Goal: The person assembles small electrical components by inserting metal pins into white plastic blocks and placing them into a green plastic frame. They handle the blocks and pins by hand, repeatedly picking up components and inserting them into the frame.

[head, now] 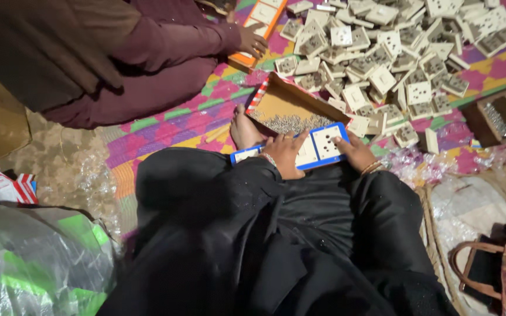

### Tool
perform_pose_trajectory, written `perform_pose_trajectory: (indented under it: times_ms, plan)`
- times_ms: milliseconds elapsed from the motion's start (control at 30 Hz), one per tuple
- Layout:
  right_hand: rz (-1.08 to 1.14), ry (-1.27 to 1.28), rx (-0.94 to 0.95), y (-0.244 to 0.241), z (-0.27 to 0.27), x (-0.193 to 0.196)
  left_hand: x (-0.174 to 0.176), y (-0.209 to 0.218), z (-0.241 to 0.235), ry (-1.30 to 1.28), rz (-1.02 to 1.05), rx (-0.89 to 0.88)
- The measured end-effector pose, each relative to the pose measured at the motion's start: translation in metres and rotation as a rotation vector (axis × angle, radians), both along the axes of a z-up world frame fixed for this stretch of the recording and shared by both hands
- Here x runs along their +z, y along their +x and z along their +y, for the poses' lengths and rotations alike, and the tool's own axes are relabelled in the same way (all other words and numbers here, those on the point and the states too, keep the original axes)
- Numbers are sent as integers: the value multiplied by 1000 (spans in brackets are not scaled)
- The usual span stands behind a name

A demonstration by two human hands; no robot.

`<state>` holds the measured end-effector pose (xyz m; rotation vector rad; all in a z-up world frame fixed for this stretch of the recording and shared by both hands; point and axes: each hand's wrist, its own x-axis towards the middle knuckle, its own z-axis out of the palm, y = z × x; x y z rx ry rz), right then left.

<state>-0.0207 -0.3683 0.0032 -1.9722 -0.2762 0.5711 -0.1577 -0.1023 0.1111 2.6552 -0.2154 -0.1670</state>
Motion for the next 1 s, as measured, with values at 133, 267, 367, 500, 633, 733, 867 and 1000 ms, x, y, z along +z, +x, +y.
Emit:
perform_pose_trajectory:
  times_ms: [133,267,367,500,633,733,867,1000]
  plan:
    - [-81,-96,15,-3,0,8,-2,-2,9,31,62,-22]
    - [-98,3,-27,-11,4,20,-8,-2,9,3,7,-20]
    - [1,240,-162,-25,8,37,-12,-4,15,-68,-121,39]
    - [-233,-136,-162,-56,16,69,-8,7,46,-78,-241,123]
    - [-360,-737,190,-97,48,90,8,32,98,-55,-258,314]
    - [-619,-965,340,-130,74,87,17,40,137,-20,-205,503]
    - [-625,-898,351,-140,92,76,20,54,170,-13,-130,687]
    - [-533,-815,359,-125,100,73,7,86,180,25,53,754]
